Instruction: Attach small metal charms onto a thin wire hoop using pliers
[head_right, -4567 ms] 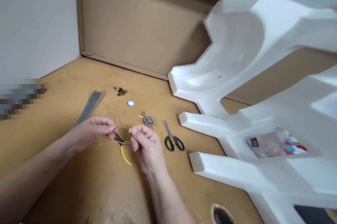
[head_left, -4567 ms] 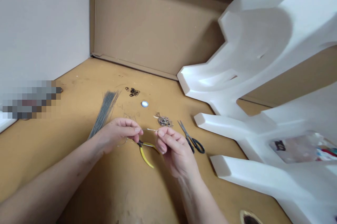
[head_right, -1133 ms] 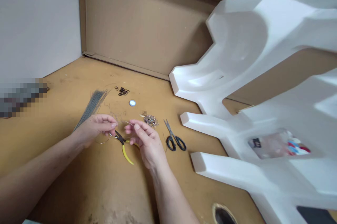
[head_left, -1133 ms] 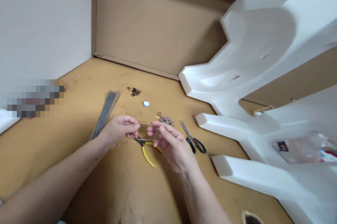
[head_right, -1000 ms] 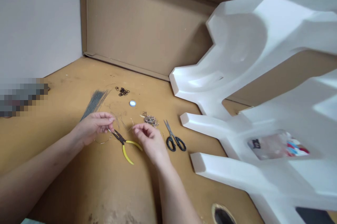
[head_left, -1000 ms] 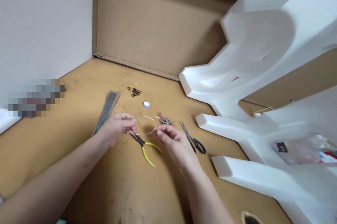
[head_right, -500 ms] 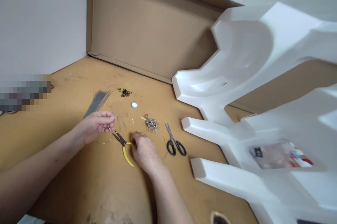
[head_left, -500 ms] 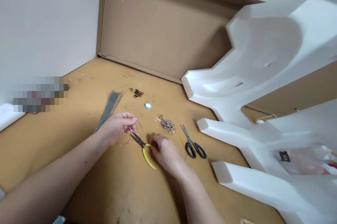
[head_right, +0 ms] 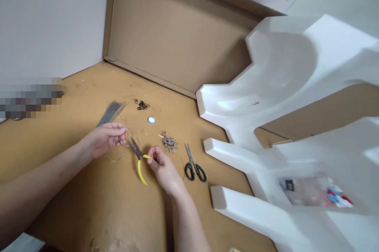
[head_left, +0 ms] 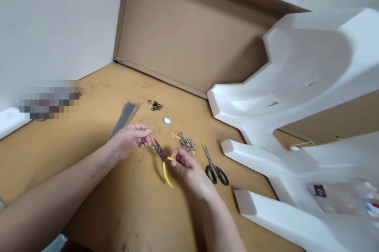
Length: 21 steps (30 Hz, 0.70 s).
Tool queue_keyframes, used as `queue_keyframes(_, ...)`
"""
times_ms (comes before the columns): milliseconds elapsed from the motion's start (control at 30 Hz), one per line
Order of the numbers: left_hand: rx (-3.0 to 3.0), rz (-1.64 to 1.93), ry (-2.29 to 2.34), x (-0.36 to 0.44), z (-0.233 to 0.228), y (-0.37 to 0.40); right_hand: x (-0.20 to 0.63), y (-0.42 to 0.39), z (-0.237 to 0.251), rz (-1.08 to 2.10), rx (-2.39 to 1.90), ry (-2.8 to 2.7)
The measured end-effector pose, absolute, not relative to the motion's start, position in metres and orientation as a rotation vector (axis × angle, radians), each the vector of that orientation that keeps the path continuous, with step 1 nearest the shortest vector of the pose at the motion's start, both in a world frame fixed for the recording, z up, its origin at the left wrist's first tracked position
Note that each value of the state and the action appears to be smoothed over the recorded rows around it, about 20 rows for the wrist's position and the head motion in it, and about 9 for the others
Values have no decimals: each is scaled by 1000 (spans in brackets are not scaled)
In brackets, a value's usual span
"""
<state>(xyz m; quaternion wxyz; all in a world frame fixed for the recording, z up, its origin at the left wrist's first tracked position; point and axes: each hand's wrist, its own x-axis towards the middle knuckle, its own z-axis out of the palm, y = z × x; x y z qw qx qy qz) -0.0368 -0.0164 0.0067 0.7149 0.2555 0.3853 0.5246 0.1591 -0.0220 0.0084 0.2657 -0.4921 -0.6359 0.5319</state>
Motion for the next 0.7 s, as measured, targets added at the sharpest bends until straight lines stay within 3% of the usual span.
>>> queue_keyframes(233,528,1151,813,-37,3,-14,159,-13,-2,1852,-1027,-1024)
queue_keyframes(467,527,1140,795,-38,4,-14,154,-15,-4,1828,-983,-867)
queue_keyframes(700,511,1178,813,-40,4,-12,148,-19,-4,2018,-893,-892)
